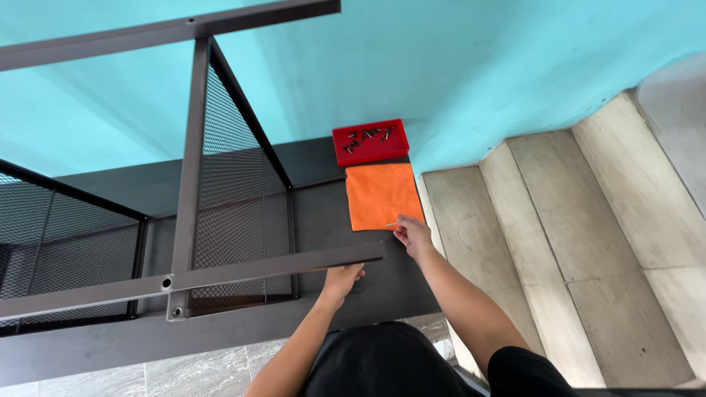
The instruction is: The person assembles a metal shelving unit by hand-tightening bolts at frame joints and inserting horizontal bars into the structure. The person repeatedly reaches for bolts from a red tray and secures them at multiple connection points on the shelf frame.
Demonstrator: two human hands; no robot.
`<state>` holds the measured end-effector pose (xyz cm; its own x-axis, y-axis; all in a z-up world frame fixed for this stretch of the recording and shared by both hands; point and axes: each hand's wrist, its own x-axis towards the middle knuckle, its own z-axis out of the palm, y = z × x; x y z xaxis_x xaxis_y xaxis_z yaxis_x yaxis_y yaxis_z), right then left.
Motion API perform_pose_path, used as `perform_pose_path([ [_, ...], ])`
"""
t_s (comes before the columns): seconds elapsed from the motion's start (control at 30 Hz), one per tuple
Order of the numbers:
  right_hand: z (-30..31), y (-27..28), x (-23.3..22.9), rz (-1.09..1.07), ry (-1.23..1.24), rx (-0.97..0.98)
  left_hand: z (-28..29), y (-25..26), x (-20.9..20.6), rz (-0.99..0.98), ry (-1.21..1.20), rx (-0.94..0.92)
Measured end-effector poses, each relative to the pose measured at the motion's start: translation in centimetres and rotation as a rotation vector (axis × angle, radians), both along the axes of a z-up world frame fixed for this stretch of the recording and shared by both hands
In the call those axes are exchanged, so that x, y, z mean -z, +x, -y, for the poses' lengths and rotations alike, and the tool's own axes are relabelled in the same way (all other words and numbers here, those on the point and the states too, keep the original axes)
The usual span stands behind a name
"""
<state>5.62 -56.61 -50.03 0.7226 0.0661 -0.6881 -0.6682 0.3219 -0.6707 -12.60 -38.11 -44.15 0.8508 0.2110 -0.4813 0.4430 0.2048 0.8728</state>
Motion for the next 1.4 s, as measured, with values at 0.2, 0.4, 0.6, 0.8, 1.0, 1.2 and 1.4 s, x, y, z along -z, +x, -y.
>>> perform_pose_path([
  [0.2,1.6,-2.9,0.7,-0.026,-0.098,-0.023,0.0,-0.6,2.6,-0.011,-0.04,0.049],
  [0.4,0.6,-1.5,0.7,-0.007,-0.085,-0.047,0.6,-2.5,3.0,-0.031,-0.071,0.035],
  [0.6,0.4,-0.6,0.6,0.061,-0.149,-0.019,1.3,-3.2,0.3,0.001,-0.1,0.054],
  [0.8,2.2,-4.2,-0.5,0.223,-0.233,-0.333,1.0,-4.9,-4.3,0.053,-0.123,0.063],
  [1.0,0.9,-8.1,-8.0,0.489,-0.182,-0.628,0.7,-6.8,-8.9,0.192,-0.143,-0.009],
  [1.2,-1.6,-14.9,-17.4,0.685,0.059,-0.545,0.1,-8.8,-14.2,0.501,-0.166,0.01],
  [1.4,-4.0,-21.9,-24.6,0.881,0.277,-0.514,-3.2,-14.8,-21.0,0.702,-0.075,0.063],
])
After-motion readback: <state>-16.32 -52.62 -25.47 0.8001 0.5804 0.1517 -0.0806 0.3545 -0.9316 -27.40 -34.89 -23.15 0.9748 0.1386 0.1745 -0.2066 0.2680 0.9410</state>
